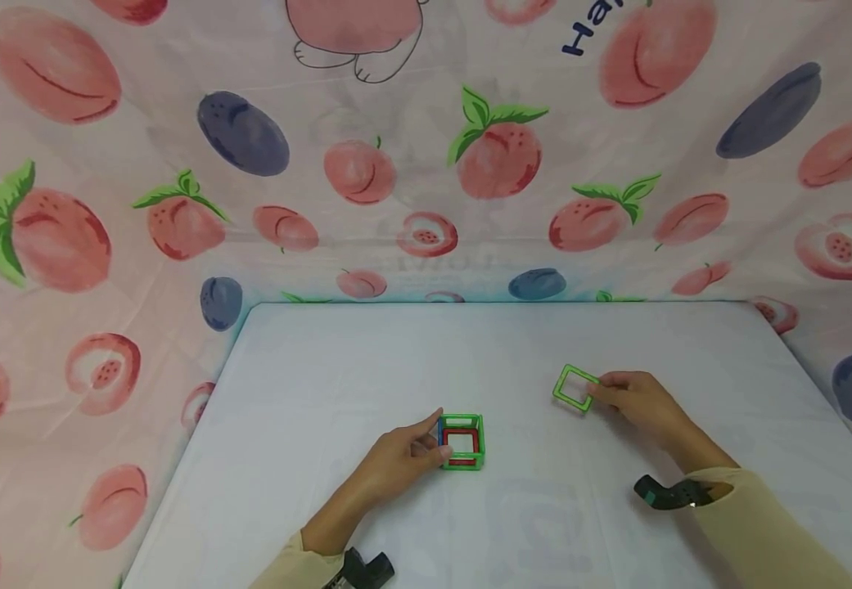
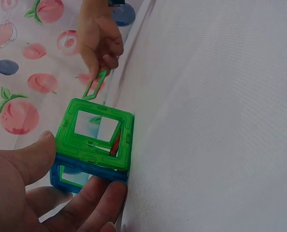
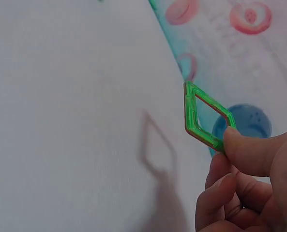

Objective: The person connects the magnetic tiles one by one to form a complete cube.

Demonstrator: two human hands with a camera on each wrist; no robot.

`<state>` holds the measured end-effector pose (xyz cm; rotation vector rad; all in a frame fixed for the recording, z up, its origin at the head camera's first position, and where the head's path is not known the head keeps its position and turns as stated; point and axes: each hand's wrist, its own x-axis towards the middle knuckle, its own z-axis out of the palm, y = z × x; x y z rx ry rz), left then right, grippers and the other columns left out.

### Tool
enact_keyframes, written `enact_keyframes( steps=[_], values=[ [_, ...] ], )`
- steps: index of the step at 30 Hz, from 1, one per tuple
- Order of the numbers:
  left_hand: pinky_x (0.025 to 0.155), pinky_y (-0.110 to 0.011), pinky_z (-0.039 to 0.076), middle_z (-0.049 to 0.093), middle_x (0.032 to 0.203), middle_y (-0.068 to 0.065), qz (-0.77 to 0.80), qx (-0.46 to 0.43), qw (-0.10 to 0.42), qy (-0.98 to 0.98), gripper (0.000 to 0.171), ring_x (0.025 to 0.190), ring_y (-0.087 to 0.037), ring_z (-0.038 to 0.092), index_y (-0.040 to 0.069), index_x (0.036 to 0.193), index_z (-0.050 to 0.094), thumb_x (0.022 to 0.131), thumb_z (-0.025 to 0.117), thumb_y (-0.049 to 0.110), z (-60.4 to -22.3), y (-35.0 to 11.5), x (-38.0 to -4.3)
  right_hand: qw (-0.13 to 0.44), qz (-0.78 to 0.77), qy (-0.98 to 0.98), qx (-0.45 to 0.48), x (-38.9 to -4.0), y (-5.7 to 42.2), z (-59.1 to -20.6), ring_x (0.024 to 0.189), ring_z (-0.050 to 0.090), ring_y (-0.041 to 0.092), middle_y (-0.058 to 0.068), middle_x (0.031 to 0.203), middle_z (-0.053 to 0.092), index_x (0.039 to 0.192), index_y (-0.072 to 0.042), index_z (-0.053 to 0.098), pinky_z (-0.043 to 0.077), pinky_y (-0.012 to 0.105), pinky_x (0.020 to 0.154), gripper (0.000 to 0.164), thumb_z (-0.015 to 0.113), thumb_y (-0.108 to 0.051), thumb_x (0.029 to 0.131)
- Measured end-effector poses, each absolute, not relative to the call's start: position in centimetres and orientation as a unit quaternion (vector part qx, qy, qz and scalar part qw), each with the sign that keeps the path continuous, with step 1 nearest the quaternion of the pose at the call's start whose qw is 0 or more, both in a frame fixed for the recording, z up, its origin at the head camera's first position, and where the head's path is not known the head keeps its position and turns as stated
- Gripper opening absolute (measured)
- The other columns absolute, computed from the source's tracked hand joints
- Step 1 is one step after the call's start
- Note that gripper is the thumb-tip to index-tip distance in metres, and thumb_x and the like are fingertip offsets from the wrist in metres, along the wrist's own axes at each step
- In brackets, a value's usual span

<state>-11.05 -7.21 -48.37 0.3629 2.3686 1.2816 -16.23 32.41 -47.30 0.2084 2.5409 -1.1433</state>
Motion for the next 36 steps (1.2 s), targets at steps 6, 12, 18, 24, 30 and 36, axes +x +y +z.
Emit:
enact_keyframes(
  steps=[6, 12, 18, 24, 30, 36],
  values=[
    [0.082, -0.033, 0.049, 0.069, 0.108, 0.000, 0.461, 0.134, 0.209, 0.852, 0.067, 0.094, -0.012, 0.063, 0.018, 0.156, 0.043, 0.099, 0.065, 0.047, -48.4, -7.2, -11.0, 0.200, -0.452, 0.867, 0.061, -16.0, 29.7, -46.2, 0.081, 0.048, 0.019, 0.007, 0.088, 0.058, 0.119, 0.002, 0.066, 0.041, 0.030, 0.061, 0.043, 0.067, -0.037, 0.100],
    [0.082, -0.033, 0.049, 0.068, 0.108, 0.000, 0.459, 0.136, 0.208, 0.853, 0.068, 0.094, -0.012, 0.063, 0.018, 0.156, 0.043, 0.099, 0.065, 0.046, -48.5, -7.3, -11.0, 0.226, -0.494, 0.839, 0.028, -15.6, 26.8, -45.8, 0.066, 0.043, 0.015, 0.005, 0.079, 0.055, 0.104, 0.000, 0.070, 0.035, 0.029, 0.055, 0.031, 0.069, -0.031, 0.099],
    [0.083, -0.034, 0.050, 0.069, 0.109, -0.001, 0.458, 0.139, 0.206, 0.854, 0.067, 0.095, -0.012, 0.063, 0.017, 0.156, 0.044, 0.099, 0.065, 0.046, -48.5, -7.4, -10.9, 0.246, -0.504, 0.828, -0.002, -15.2, 24.0, -45.4, 0.060, 0.039, 0.017, 0.003, 0.072, 0.052, 0.096, -0.003, 0.072, 0.033, 0.028, 0.054, 0.028, 0.072, -0.031, 0.096],
    [0.084, -0.034, 0.050, 0.069, 0.109, 0.000, 0.458, 0.141, 0.205, 0.853, 0.066, 0.095, -0.012, 0.064, 0.017, 0.156, 0.044, 0.099, 0.065, 0.045, -48.6, -7.4, -11.0, 0.261, -0.517, 0.815, -0.031, -14.9, 22.1, -45.0, 0.057, 0.036, 0.015, 0.002, 0.069, 0.051, 0.089, -0.003, 0.072, 0.031, 0.027, 0.052, 0.025, 0.071, -0.027, 0.097],
    [0.084, -0.035, 0.050, 0.069, 0.109, -0.001, 0.457, 0.139, 0.204, 0.854, 0.067, 0.094, -0.012, 0.064, 0.017, 0.155, 0.045, 0.099, 0.065, 0.045, -48.6, -7.4, -11.0, 0.270, -0.523, 0.807, -0.046, -14.7, 20.5, -45.0, 0.059, 0.039, 0.014, 0.001, 0.070, 0.053, 0.089, -0.003, 0.073, 0.031, 0.026, 0.050, 0.028, 0.073, -0.030, 0.096],
    [0.083, -0.035, 0.051, 0.069, 0.108, -0.001, 0.461, 0.140, 0.210, 0.851, 0.067, 0.094, -0.012, 0.064, 0.017, 0.156, 0.043, 0.099, 0.064, 0.047, -48.5, -7.5, -11.0, 0.272, -0.518, 0.809, -0.052, -14.8, 19.4, -45.5, 0.062, 0.043, 0.015, -0.001, 0.070, 0.054, 0.092, -0.002, 0.075, 0.031, 0.026, 0.050, 0.033, 0.074, -0.034, 0.094]
  ],
)
